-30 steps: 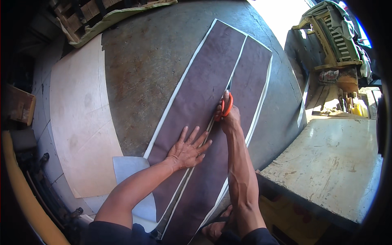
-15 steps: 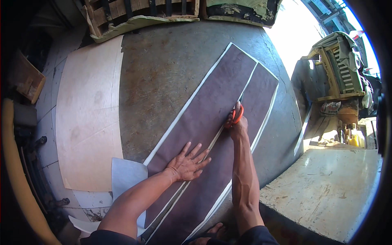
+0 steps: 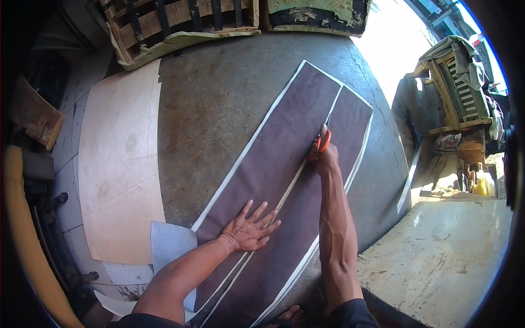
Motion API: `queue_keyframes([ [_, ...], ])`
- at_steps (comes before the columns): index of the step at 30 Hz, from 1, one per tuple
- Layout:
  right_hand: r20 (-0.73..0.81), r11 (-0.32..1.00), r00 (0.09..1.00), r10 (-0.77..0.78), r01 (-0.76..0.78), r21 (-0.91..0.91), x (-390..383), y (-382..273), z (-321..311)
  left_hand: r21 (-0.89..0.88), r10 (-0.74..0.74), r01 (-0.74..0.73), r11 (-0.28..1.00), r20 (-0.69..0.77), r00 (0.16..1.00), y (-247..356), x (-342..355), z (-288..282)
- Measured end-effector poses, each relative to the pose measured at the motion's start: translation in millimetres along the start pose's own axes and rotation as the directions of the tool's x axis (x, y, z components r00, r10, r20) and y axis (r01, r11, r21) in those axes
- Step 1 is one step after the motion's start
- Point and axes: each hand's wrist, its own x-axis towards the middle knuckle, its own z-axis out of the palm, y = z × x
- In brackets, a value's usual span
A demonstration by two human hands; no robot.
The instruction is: The person cuts a piece of two-toned fabric using shears while it is laid out on the floor, sets aside a piece of foam, and then continues cutting down the center of the fabric strip.
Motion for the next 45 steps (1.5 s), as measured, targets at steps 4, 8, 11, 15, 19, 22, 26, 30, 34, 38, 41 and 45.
queue_keyframes([
  [4, -0.039, 0.997, 0.999, -0.03, 0.027, -0.067, 10.8, -8.8, 1.5, -0.004, 0.003, -0.003, 1.0, -0.02, 1.0, 0.6, 0.1, 1.8],
  [8, 0.024, 0.998, 0.998, 0.056, -0.056, 0.011, 22.9, -22.8, 2.8, 0.023, -0.004, 0.004, 1.0, -0.013, 1.0, 1.2, 0.7, 1.6],
  [11, -0.113, 0.984, 0.994, 0.006, -0.027, -0.179, 33.6, -27.2, 3.5, -0.002, 0.003, -0.002, 1.0, 0.004, 1.0, 0.2, 1.2, 0.6],
  [15, -0.021, 0.998, 0.999, 0.037, -0.036, 0.059, 51.8, -36.6, 0.6, -0.034, 0.002, 0.0, 0.999, 0.043, 0.999, -0.1, 1.3, -0.4],
  [19, -0.09, 0.993, 0.996, 0.005, -0.015, -0.117, 65.2, -42.8, 0.7, -0.004, -0.002, 0.002, 1.0, 0.011, 1.0, -0.2, 2.6, 0.4],
  [22, 0.016, 0.999, 1.0, 0.019, -0.018, -0.038, 70.5, -51.3, -1.8, -0.018, -0.001, 0.002, 1.0, 0.023, 1.0, 0.1, 2.7, 1.5],
  [26, -0.08, 0.984, 0.996, -0.049, 0.034, -0.177, 81.5, -62.2, 1.1, 0.024, -0.001, 0.001, 1.0, -0.009, 1.0, 0.5, 2.9, 2.5],
  [30, -0.062, 0.993, 0.998, 0.026, -0.033, -0.116, 95.4, -69.7, 1.7, 0.056, 0.0, -0.001, 0.998, 0.008, 1.0, 2.1, 2.1, 3.4],
  [34, -0.092, 0.983, 0.995, -0.031, 0.014, -0.182, 114.3, -81.1, -2.2, 0.046, 0.006, -0.005, 0.999, -0.032, 0.999, 1.6, 2.2, 5.3],
  [38, -0.106, 0.976, 0.994, -0.007, -0.016, -0.216, 127.3, -86.1, -1.7, 0.009, 0.006, -0.006, 1.0, -0.016, 1.0, 0.5, 2.5, 6.1],
  [41, -0.061, 0.999, 0.997, -0.039, 0.036, -0.038, 137.7, -92.4, -0.9, 0.039, 0.011, -0.009, 0.999, -0.033, 0.999, 1.9, 2.4, 7.2],
  [45, -0.117, 0.972, 0.991, 0.057, -0.082, -0.221, 152.0, -101.8, -0.5, 0.041, 0.008, -0.008, 0.999, 0.006, 1.0, 1.7, 2.0, 8.1],
])
